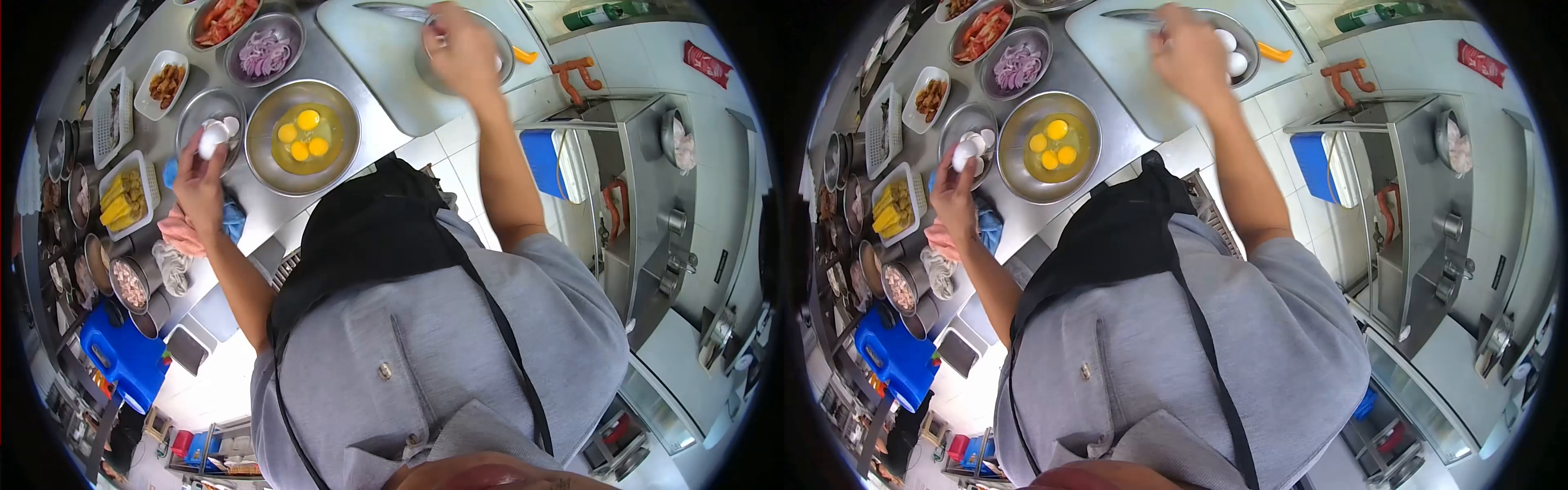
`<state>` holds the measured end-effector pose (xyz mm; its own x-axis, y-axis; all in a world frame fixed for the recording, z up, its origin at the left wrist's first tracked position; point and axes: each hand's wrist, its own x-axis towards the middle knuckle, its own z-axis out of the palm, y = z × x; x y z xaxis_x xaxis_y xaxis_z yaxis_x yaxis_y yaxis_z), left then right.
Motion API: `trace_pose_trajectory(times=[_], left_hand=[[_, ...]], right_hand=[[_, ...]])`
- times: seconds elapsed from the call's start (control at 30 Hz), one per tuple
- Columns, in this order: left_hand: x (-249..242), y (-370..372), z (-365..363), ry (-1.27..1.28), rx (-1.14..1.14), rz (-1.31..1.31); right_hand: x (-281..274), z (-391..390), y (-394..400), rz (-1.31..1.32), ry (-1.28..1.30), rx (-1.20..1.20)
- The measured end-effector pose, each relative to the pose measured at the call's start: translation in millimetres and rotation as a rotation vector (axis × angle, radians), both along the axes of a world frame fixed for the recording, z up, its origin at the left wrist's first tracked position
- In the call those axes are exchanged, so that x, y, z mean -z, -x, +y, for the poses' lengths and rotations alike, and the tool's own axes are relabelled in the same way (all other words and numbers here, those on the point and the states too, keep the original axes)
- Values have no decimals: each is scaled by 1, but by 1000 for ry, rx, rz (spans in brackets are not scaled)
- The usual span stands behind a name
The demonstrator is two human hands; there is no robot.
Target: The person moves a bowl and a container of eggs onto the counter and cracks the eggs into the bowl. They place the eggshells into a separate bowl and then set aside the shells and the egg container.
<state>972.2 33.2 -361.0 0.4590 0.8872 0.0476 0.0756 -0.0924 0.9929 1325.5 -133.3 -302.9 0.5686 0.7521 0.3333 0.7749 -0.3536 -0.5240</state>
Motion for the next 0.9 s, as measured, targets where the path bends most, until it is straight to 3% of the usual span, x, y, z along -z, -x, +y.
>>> trace_pose_trajectory(times=[0.03, 0.1, 0.17, 0.2, 0.27, 0.4, 0.53, 0.67, 0.7, 0.73, 0.77, 0.87, 0.9], left_hand=[[-4, 5, 4, -128, -51, 168], [-3, 15, 15, -475, -145, 519], [-3, 15, 18, -429, -204, 495], [-3, 15, 18, -373, -268, 474], [-8, 7, 16, -340, -284, 431], [-12, 0, 10, -278, -312, 364], [-9, -2, 7, -284, -295, 352], [-8, -1, 6, -258, -272, 344], [-7, -1, 5, -254, -268, 343], [-6, -1, 5, -249, -268, 335], [-5, -1, 5, -244, -264, 326], [-8, -4, 2, -245, -258, 332], [-7, -4, 2, -243, -252, 333]], right_hand=[[-16, -4, -13, 31, 313, 177], [14, -15, -56, -63, 363, 58], [18, -13, -67, -191, 533, -146], [23, -12, -70, -189, 532, -139], [13, -1, -55, -123, 770, 22], [22, 6, -51, -129, 810, 106], [12, 0, -50, -80, 696, 155], [34, -13, -66, -38, 406, 205], [36, -23, -67, -58, 220, 224], [25, -32, -59, -81, 33, 245], [12, -44, -46, -85, 37, 256], [-9, -75, -3, -144, -119, 106], [0, -86, 8, 89, -199, 74]])
